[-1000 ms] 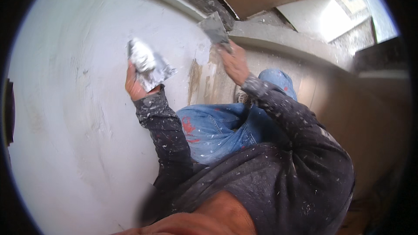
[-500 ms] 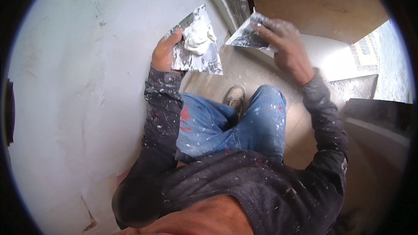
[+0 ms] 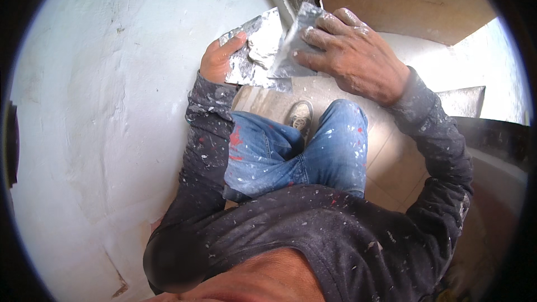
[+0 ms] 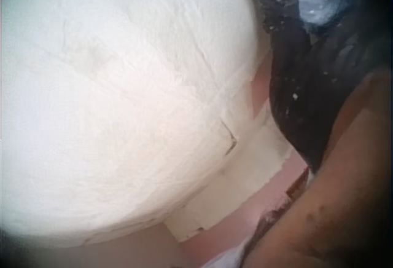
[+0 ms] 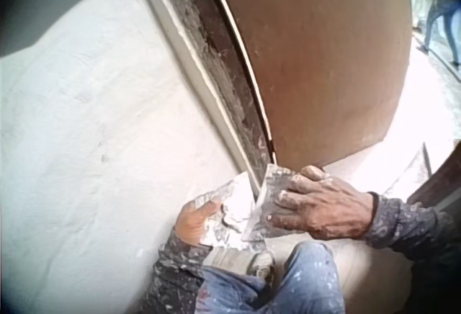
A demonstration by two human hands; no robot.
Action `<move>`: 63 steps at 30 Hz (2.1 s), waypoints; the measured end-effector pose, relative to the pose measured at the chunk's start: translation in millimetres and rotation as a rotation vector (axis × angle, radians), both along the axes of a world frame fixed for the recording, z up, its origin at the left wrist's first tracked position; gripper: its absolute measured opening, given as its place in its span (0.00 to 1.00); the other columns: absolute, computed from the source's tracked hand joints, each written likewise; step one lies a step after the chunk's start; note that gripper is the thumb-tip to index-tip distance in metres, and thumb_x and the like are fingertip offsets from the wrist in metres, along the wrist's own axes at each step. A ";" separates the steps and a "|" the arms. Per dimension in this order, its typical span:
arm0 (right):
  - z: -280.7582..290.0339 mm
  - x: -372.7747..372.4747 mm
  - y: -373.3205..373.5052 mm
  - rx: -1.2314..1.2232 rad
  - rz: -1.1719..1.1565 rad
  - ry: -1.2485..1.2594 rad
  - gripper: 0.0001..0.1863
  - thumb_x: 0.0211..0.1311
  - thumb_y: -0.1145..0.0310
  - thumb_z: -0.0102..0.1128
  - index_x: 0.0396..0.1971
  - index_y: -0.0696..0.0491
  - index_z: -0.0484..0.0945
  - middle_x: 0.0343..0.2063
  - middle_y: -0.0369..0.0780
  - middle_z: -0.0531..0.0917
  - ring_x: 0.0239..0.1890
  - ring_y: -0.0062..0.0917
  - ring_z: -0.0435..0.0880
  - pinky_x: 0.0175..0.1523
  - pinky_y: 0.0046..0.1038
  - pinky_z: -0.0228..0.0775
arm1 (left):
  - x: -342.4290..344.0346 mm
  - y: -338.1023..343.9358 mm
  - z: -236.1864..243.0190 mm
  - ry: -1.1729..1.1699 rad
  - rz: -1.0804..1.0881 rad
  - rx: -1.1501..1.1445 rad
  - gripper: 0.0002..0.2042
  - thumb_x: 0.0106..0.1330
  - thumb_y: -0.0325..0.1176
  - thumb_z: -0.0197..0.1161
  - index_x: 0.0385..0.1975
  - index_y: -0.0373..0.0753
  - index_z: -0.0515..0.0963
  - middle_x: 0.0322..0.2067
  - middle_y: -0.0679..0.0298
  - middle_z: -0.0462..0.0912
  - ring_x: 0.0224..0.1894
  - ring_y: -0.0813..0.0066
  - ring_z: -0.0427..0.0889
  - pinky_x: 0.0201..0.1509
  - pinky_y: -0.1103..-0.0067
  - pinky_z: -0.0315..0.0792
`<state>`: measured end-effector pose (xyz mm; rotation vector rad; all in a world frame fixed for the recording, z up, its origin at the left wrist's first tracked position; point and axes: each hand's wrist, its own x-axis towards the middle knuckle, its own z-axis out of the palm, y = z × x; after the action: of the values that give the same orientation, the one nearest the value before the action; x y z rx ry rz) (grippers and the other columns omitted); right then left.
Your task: The person scoops white plaster from a mixing board onto a hawk and applies it to a wall using a trowel. They repeatedly smooth the plaster along the wall surface near a staircase.
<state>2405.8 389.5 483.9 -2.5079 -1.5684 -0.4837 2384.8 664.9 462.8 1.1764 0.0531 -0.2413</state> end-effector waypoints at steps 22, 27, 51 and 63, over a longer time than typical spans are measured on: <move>-203.4 94.7 185.5 1.261 -0.695 0.346 0.44 0.47 0.80 0.48 0.70 0.49 0.53 0.62 0.58 0.63 0.64 0.54 0.59 0.69 0.44 0.48 | -2.1 10.8 10.2 -0.257 0.344 -0.093 0.20 0.68 0.34 0.55 0.55 0.27 0.69 0.48 0.53 0.79 0.49 0.63 0.80 0.54 0.67 0.75; -191.9 98.9 202.2 1.234 -0.833 0.293 0.42 0.48 0.82 0.46 0.69 0.46 0.57 0.61 0.55 0.65 0.62 0.53 0.62 0.68 0.46 0.49 | -2.1 4.4 13.0 -0.248 0.345 -0.079 0.20 0.68 0.33 0.55 0.55 0.27 0.69 0.48 0.54 0.79 0.50 0.63 0.80 0.55 0.66 0.74; -204.1 96.9 206.3 1.160 -0.984 0.429 0.45 0.47 0.77 0.49 0.71 0.41 0.52 0.62 0.56 0.62 0.65 0.54 0.56 0.67 0.53 0.44 | -4.0 5.4 10.7 -0.228 0.330 -0.076 0.20 0.67 0.33 0.56 0.56 0.27 0.69 0.50 0.52 0.78 0.51 0.61 0.79 0.54 0.64 0.74; -321.0 80.0 195.1 1.148 -1.149 0.462 0.40 0.48 0.76 0.51 0.67 0.44 0.61 0.58 0.58 0.65 0.61 0.53 0.63 0.65 0.49 0.51 | -4.4 9.4 10.4 -0.252 0.329 -0.060 0.21 0.67 0.34 0.55 0.56 0.28 0.68 0.50 0.53 0.78 0.51 0.61 0.79 0.55 0.63 0.73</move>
<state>2485.7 584.6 162.9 -1.9758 0.4221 -0.5771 2380.4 674.3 473.2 1.1122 0.0176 0.1943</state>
